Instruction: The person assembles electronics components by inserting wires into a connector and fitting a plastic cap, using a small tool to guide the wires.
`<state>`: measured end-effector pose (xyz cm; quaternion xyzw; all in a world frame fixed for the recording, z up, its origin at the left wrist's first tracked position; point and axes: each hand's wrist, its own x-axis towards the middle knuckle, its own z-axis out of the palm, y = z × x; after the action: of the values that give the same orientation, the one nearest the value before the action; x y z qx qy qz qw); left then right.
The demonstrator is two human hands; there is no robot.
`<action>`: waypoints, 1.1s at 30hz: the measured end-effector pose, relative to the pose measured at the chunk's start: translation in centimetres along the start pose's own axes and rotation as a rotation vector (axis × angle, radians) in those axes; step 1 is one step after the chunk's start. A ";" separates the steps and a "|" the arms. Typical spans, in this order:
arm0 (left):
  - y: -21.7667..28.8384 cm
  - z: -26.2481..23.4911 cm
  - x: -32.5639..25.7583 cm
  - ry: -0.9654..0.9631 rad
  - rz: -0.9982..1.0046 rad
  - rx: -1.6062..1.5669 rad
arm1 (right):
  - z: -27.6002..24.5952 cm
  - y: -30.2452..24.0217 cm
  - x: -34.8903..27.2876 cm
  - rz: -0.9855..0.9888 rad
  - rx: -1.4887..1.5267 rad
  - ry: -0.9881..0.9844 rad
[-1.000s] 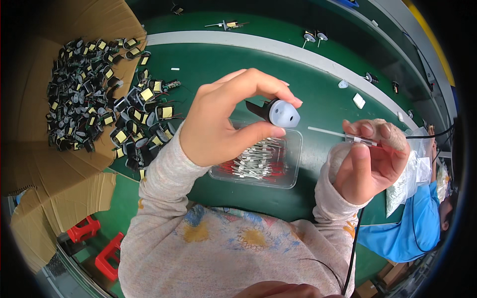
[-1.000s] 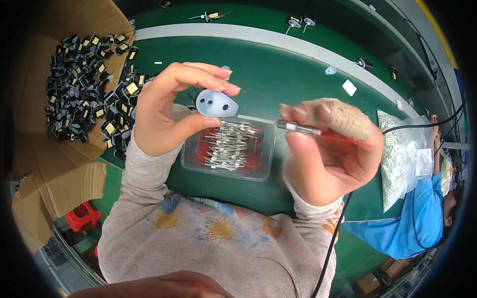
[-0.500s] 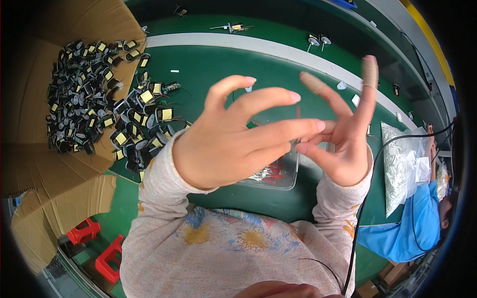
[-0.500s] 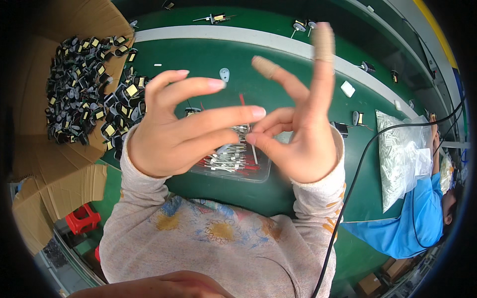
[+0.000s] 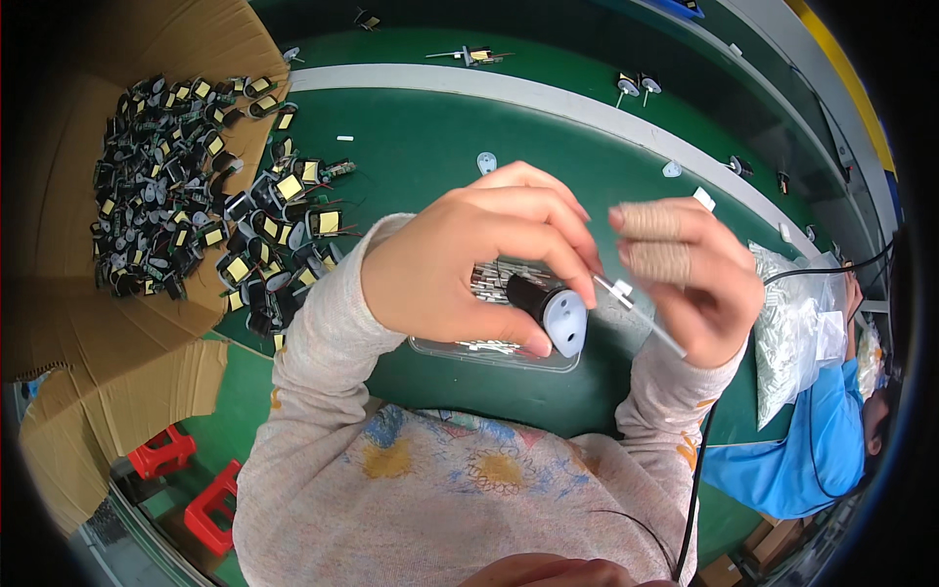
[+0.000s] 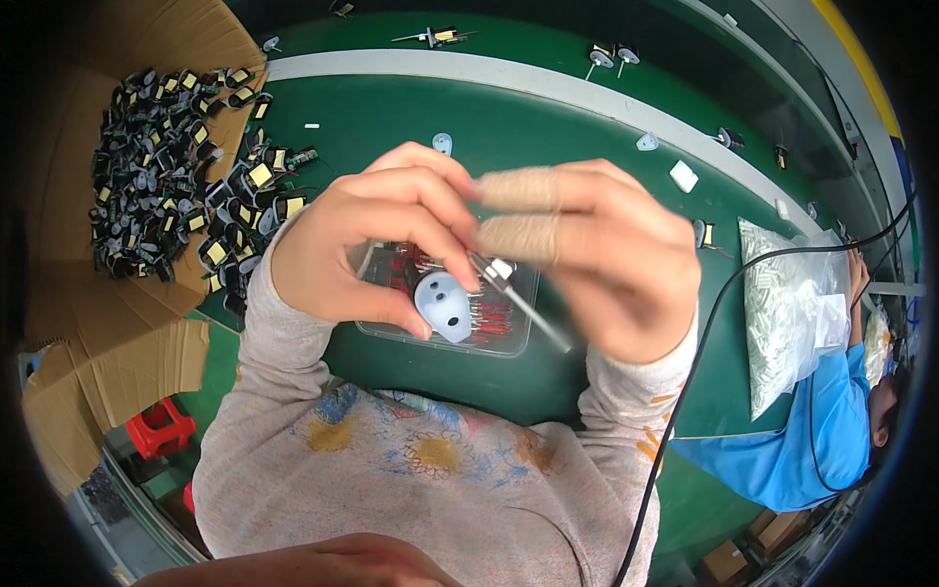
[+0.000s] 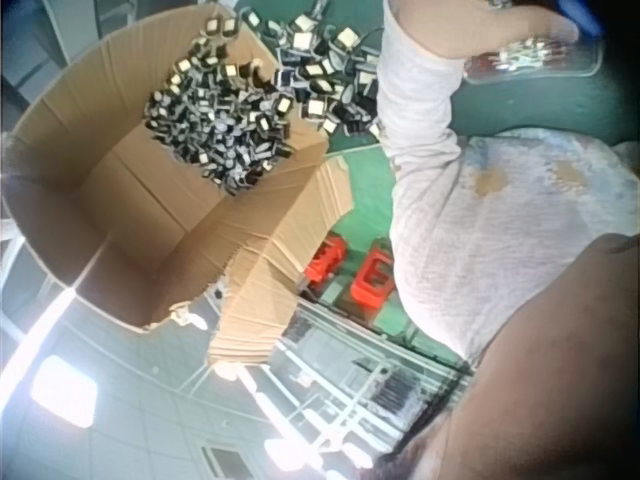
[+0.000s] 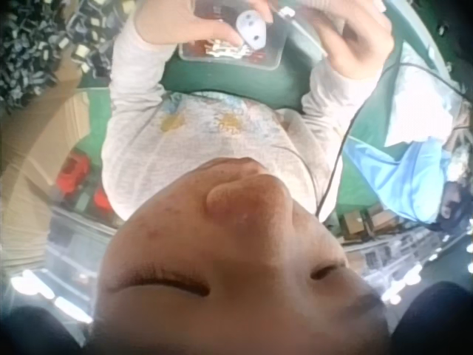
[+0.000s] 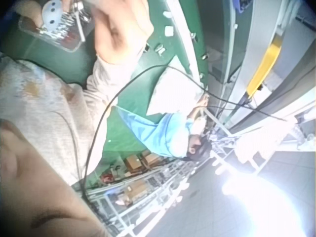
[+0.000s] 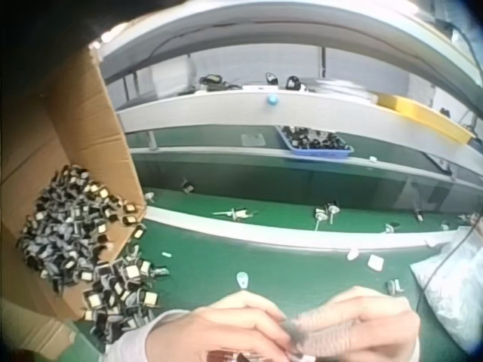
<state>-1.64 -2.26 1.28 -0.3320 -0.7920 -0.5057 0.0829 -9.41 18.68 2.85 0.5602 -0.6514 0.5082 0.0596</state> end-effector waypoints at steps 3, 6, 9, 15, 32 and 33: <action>-0.1 0.4 0.2 0.006 -0.029 -0.135 | 0.6 -0.6 0.5 -0.104 -0.071 0.006; -0.3 0.3 0.1 -0.002 -0.055 -0.275 | 1.0 0.2 -0.1 -0.166 0.053 0.113; -0.7 0.4 -0.1 0.003 -0.033 -0.418 | 1.0 0.2 -0.7 -0.115 0.291 0.228; 0.6 1.7 0.2 0.189 -0.186 -0.488 | 0.9 -1.1 -2.2 0.007 0.344 0.674; 0.6 2.3 0.3 0.352 0.003 -0.027 | 0.2 -3.3 -2.1 -0.103 0.012 0.261; 0.6 2.2 0.3 0.342 0.011 0.010 | 0.1 -3.3 -1.9 -0.074 -0.020 0.246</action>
<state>-1.03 -0.05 0.82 -0.2450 -0.7671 -0.5502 0.2207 -6.02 20.37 3.50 0.5166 -0.6232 0.5639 0.1635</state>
